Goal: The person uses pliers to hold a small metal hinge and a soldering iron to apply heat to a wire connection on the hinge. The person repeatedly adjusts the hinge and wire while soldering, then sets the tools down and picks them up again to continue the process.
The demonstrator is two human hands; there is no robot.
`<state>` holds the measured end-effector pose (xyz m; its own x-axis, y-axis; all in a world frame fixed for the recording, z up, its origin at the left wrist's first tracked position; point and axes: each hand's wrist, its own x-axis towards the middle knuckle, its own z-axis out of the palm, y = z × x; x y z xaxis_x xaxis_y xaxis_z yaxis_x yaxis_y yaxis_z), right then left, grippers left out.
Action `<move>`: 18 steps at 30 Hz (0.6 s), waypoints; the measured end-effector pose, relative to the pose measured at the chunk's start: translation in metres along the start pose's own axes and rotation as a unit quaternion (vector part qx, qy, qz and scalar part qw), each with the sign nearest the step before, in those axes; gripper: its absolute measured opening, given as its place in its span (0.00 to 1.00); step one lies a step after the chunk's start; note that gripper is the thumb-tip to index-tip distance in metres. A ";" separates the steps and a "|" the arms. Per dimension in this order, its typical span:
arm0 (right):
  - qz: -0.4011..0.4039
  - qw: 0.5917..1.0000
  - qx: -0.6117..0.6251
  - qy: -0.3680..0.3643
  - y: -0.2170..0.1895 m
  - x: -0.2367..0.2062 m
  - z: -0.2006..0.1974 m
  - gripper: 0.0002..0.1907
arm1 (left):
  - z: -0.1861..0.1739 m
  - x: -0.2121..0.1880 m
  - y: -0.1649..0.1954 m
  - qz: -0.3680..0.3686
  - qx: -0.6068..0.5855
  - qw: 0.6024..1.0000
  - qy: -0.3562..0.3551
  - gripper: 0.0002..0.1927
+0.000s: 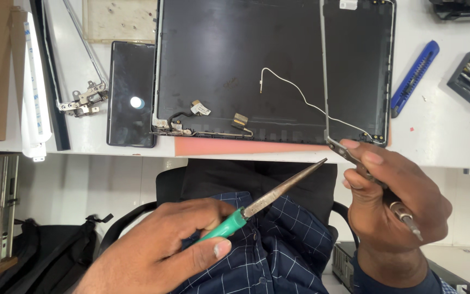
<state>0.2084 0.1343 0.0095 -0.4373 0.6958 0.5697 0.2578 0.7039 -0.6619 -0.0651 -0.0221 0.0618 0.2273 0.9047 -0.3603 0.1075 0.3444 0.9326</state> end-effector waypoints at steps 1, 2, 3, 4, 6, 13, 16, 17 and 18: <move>-0.009 1.000 -0.003 0.004 -0.001 0.001 0.000 0.10 | 0.002 -0.002 -0.002 -0.021 0.001 1.000 -0.004 0.19; -0.018 1.000 -0.007 0.007 -0.003 0.002 0.000 0.09 | 0.003 -0.004 -0.004 -0.042 0.003 0.999 -0.009 0.19; -0.040 0.999 -0.004 0.014 -0.002 0.004 0.003 0.10 | 0.003 -0.005 -0.006 -0.061 0.006 0.998 -0.012 0.20; -0.060 0.998 -0.008 0.020 -0.004 0.005 0.003 0.10 | 0.004 -0.007 -0.008 -0.015 -0.031 0.999 -0.001 0.20; -0.099 0.994 -0.023 0.030 -0.009 0.005 0.004 0.11 | 0.009 -0.010 -0.013 0.078 -0.103 0.992 0.018 0.20; -0.154 0.982 -0.105 0.009 -0.040 -0.008 -0.014 0.16 | 0.025 -0.017 -0.030 0.054 -0.141 0.988 -0.003 0.19; -0.208 0.974 -0.091 0.015 -0.045 -0.016 -0.021 0.17 | 0.033 -0.023 -0.040 0.084 -0.139 0.987 -0.013 0.19; -0.217 0.971 -0.089 0.033 -0.046 -0.019 -0.021 0.17 | 0.036 -0.025 -0.044 0.097 -0.132 0.986 -0.014 0.20; -0.227 0.969 -0.088 0.052 -0.046 -0.022 -0.020 0.16 | 0.039 -0.027 -0.047 0.110 -0.126 0.986 -0.015 0.21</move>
<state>0.2233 0.0889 0.0372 -0.4539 0.3134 0.8341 0.2061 0.9476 -0.2439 -0.0388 -0.0724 0.0266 0.2472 0.9581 -0.1450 -0.1900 0.1946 0.9623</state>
